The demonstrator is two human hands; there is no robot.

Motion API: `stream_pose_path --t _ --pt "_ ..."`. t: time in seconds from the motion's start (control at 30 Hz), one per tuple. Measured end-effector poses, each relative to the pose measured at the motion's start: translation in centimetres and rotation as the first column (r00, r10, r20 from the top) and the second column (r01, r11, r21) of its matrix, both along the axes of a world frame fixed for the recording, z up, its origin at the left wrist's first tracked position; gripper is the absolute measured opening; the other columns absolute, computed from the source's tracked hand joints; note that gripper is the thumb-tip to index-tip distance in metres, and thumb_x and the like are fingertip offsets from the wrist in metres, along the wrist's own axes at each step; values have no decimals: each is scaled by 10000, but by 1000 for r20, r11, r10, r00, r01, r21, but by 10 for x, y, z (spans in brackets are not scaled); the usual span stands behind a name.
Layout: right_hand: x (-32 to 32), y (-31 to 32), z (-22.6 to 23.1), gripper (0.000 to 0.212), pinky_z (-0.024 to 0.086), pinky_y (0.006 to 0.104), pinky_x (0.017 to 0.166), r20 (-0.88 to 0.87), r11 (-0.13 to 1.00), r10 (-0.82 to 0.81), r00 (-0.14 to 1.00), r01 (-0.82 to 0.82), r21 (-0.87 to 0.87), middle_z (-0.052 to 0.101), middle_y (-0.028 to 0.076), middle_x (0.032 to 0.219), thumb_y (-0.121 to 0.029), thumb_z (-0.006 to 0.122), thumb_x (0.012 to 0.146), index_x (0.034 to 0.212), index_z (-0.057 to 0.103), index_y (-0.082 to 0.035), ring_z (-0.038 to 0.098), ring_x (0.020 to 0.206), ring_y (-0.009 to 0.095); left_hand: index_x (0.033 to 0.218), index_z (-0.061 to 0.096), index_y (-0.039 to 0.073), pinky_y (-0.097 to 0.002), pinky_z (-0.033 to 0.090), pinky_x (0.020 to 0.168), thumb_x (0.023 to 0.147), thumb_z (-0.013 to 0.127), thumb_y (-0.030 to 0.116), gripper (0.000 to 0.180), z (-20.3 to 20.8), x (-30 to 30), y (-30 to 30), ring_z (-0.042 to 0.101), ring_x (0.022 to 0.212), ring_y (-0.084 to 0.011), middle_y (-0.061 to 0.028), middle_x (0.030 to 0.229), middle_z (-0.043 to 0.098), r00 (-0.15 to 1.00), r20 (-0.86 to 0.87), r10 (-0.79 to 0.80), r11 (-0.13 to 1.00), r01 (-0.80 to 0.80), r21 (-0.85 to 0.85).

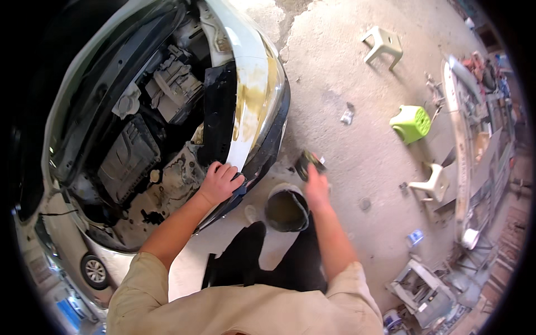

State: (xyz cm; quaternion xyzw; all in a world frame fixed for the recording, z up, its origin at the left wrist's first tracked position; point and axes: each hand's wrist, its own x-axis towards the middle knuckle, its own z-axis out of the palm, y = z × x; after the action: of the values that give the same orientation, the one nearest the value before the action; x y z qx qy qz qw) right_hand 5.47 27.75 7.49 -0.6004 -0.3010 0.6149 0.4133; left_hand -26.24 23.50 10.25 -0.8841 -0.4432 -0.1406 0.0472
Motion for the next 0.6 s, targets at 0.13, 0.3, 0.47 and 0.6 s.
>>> stream_pose_path --t 0.13,0.3,0.47,0.6 --pt "-122 61 63 551 385 394 1167 569 659 15 822 -436 613 488 249 1517 -4 532 987 1525 414 23 487 1404 369 989 634 187 -452 426 911 686 746 235 327 -5 -6 -6 569 1014 -244 -48 1038 576 998 8 54 997 -54 -47" --pt "-171 47 21 787 362 487 1193 892 402 22 451 -821 405 404 248 1583 59 598 769 1531 400 33 392 1464 431 948 660 192 -461 437 948 801 649 223 150 -20 -1 -5 570 956 -221 -23 932 578 994 103 43 996 -51 70" --pt "-173 57 19 806 348 467 1206 921 382 -18 389 -849 366 373 256 1599 57 592 742 1527 406 34 370 1473 443 853 610 186 -459 446 946 832 606 216 37 -22 -2 -7 567 947 -212 -9 900 566 986 165 31 996 -44 74" --pt "-181 86 31 826 327 479 1214 931 380 -27 365 -857 347 354 264 1604 22 633 756 1538 367 50 345 1479 457 830 590 187 -459 452 935 832 608 223 41 -23 2 -6 567 938 -207 -7 898 567 982 186 30 996 -44 71"
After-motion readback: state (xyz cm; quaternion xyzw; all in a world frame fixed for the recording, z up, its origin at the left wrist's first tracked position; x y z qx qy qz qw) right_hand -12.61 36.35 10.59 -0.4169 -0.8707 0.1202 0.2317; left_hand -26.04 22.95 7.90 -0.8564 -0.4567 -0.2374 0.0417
